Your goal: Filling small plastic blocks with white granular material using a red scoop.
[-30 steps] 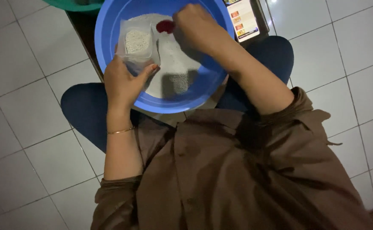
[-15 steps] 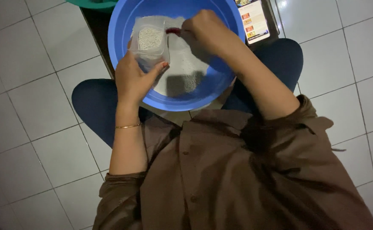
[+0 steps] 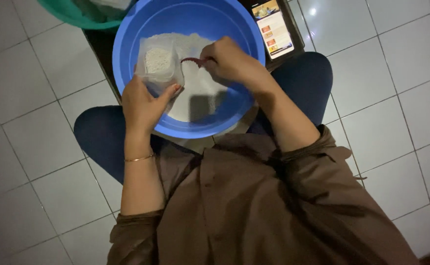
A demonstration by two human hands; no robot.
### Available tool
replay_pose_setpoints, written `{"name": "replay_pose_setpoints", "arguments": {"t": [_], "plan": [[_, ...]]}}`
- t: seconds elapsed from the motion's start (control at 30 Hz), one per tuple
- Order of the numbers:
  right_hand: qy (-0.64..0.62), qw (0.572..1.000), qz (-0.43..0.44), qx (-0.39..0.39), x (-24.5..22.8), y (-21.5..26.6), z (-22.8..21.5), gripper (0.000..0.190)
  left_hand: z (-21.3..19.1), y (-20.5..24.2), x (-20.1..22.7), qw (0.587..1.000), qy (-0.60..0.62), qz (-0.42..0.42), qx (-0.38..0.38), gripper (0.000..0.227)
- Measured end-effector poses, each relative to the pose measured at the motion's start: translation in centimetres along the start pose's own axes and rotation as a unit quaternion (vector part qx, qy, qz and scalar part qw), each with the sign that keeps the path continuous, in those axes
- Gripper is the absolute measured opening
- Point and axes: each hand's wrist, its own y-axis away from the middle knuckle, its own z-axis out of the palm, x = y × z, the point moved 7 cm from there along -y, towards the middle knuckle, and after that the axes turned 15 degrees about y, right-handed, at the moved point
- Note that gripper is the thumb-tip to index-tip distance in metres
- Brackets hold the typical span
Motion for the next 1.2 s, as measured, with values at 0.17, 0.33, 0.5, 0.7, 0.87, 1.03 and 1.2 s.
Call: {"name": "replay_pose_setpoints", "arguments": {"t": [0.17,0.33,0.5,0.7,0.87,1.03,1.2], "plan": [[-0.113,0.994,0.005,0.008,-0.1,-0.2,-1.0,0.006,-0.3,0.1,0.2,1.0,0.006,0.002,0.007,0.052],[-0.111,0.993,0.024,0.013,-0.2,-0.2,-1.8,0.011,-0.5,0.1,1.4,0.999,0.029,0.026,-0.002,0.083],[-0.157,0.98,0.087,0.083,1.1,1.2,-3.7,0.009,-0.8,0.1,2.3,0.997,0.061,0.037,-0.005,0.08],[-0.296,0.943,0.101,0.117,-0.1,2.6,-7.1,0.013,-0.6,0.0,1.5,0.998,0.058,0.009,-0.018,0.091],[-0.315,0.931,0.11,0.15,-1.3,4.1,-10.6,0.014,-0.5,0.1,1.1,0.999,0.048,0.003,-0.019,0.092],[-0.304,0.923,0.061,0.228,-2.9,5.1,-14.3,0.013,-0.4,0.1,0.6,0.999,0.044,-0.007,-0.019,0.09],[-0.288,0.92,0.032,0.263,-5.9,4.5,-16.7,0.012,-0.5,-0.1,1.0,0.998,0.063,0.016,-0.022,0.087]]}}
